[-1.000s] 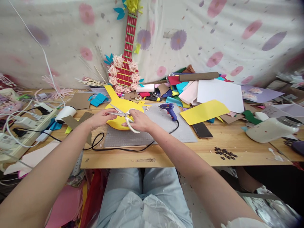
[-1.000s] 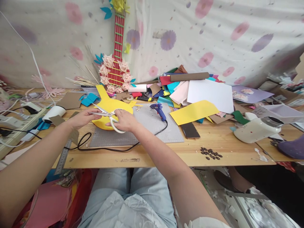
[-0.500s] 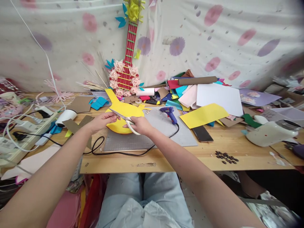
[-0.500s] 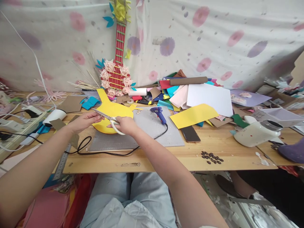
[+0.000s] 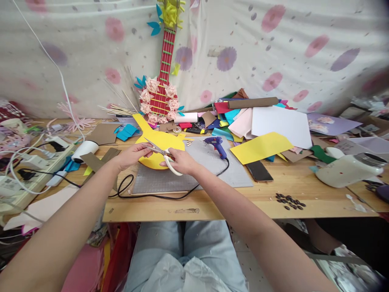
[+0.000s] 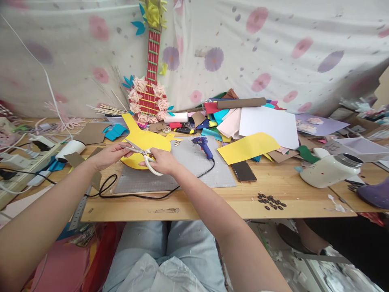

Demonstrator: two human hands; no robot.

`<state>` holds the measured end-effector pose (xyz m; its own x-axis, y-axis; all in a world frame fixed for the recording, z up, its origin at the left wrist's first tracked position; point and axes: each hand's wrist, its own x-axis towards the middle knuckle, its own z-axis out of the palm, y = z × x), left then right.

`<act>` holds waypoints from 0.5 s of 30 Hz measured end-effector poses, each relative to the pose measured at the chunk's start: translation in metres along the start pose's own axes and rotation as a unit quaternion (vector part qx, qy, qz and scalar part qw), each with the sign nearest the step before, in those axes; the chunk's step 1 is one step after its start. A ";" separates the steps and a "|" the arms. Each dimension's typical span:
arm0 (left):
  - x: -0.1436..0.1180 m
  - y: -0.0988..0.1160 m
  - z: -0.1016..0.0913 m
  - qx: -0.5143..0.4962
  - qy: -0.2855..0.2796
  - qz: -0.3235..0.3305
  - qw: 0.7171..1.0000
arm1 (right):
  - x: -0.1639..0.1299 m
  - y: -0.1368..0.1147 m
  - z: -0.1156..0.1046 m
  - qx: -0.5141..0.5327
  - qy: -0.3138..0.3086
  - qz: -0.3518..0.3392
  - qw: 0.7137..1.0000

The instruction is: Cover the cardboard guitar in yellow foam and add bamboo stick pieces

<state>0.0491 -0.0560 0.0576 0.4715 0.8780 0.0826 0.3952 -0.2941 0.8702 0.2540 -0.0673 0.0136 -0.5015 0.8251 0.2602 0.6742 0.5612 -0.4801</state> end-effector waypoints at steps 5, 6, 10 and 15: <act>0.002 -0.009 -0.002 -0.013 0.025 0.000 1.000 | 0.001 -0.004 0.002 -0.013 -0.003 0.028 1.000; 0.003 -0.013 -0.002 -0.020 0.028 0.000 0.999 | 0.001 -0.005 0.002 -0.013 -0.002 0.034 0.999; 0.005 -0.023 -0.003 -0.061 0.044 -0.002 0.997 | 0.001 -0.009 0.004 -0.014 0.022 0.047 0.999; 0.003 -0.019 -0.002 -0.070 0.062 -0.007 0.996 | 0.005 -0.008 0.003 0.021 0.007 0.033 0.999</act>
<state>0.0411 -0.0470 0.0422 0.3617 0.9243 0.1222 0.2828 -0.2337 0.9303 0.2442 -0.0680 0.0165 -0.4479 0.8616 0.2388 0.6824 0.5020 -0.5313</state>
